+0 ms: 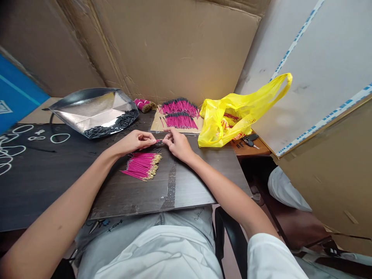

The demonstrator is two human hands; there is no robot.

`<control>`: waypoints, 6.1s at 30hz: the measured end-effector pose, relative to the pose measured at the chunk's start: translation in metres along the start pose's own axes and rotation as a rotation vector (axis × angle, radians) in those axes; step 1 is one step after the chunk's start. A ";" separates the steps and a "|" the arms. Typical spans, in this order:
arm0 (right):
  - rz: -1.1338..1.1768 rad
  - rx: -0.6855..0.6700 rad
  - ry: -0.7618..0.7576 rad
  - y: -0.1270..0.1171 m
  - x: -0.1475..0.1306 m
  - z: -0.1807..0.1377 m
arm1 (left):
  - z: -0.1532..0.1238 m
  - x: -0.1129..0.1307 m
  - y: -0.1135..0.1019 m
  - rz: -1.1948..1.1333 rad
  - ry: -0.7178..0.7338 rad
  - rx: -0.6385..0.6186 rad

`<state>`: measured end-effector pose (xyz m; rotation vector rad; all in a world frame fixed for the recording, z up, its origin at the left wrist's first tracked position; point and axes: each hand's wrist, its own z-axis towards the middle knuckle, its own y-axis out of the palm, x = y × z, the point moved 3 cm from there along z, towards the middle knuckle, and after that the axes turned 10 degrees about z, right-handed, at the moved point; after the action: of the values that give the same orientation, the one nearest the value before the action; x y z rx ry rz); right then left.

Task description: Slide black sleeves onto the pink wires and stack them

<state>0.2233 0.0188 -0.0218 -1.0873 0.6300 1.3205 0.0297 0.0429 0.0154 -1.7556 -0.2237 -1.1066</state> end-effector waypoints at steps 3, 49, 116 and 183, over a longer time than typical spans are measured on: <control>0.037 0.013 0.037 0.001 -0.001 0.000 | 0.000 0.000 0.001 0.007 0.010 0.000; 0.084 0.041 0.011 -0.010 0.001 0.011 | 0.001 -0.006 -0.005 -0.055 -0.009 0.081; -0.035 -0.008 -0.118 -0.006 -0.007 0.006 | 0.001 -0.007 -0.004 -0.021 0.003 0.059; 0.797 -0.144 0.377 0.004 0.003 0.006 | -0.001 0.003 0.006 -0.057 0.033 0.036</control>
<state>0.2193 0.0249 -0.0228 -1.2717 1.3615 1.8677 0.0346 0.0383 0.0141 -1.7070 -0.2726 -1.1648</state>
